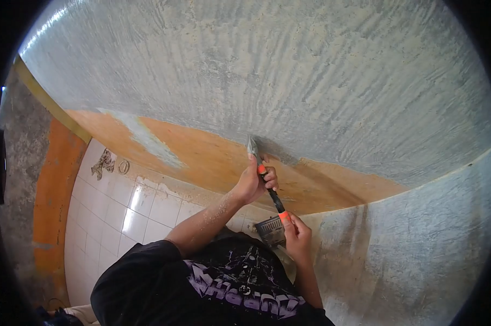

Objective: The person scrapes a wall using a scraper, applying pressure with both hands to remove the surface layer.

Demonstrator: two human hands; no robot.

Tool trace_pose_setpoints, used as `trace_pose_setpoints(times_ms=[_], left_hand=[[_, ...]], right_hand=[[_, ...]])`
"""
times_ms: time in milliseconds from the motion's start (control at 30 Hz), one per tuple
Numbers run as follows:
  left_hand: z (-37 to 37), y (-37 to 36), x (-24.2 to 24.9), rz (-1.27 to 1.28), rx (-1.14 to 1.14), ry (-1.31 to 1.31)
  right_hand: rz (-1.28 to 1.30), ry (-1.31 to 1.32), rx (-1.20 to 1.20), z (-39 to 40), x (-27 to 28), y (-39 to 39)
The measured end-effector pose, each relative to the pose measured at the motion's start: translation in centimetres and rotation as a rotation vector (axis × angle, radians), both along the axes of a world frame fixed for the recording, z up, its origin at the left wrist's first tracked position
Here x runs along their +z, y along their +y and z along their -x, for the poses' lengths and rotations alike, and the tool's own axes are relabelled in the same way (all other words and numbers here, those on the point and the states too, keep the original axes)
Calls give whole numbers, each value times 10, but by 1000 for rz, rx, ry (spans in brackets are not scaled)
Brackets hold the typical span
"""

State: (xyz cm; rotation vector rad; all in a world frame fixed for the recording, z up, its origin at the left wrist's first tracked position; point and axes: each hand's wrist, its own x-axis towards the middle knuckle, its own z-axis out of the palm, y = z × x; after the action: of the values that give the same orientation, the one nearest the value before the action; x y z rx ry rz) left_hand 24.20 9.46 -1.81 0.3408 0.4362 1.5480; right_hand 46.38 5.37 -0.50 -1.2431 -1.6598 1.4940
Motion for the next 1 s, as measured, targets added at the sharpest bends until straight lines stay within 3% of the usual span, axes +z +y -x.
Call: trace_pose_setpoints(times_ms=[567,767,867,1000], left_hand=[[22,-11,8,-4,32,20],[9,-6,9,62,-1,-41],[35,-12,6,6,64,-51],[32,-16,14,44,59,-2]], right_hand=[[-66,-3,24,20,-5,-9],[57,11,10,11,11,-6],[-95,-78,37,32,3,-5],[-42,-35,-3,31,1,-14]])
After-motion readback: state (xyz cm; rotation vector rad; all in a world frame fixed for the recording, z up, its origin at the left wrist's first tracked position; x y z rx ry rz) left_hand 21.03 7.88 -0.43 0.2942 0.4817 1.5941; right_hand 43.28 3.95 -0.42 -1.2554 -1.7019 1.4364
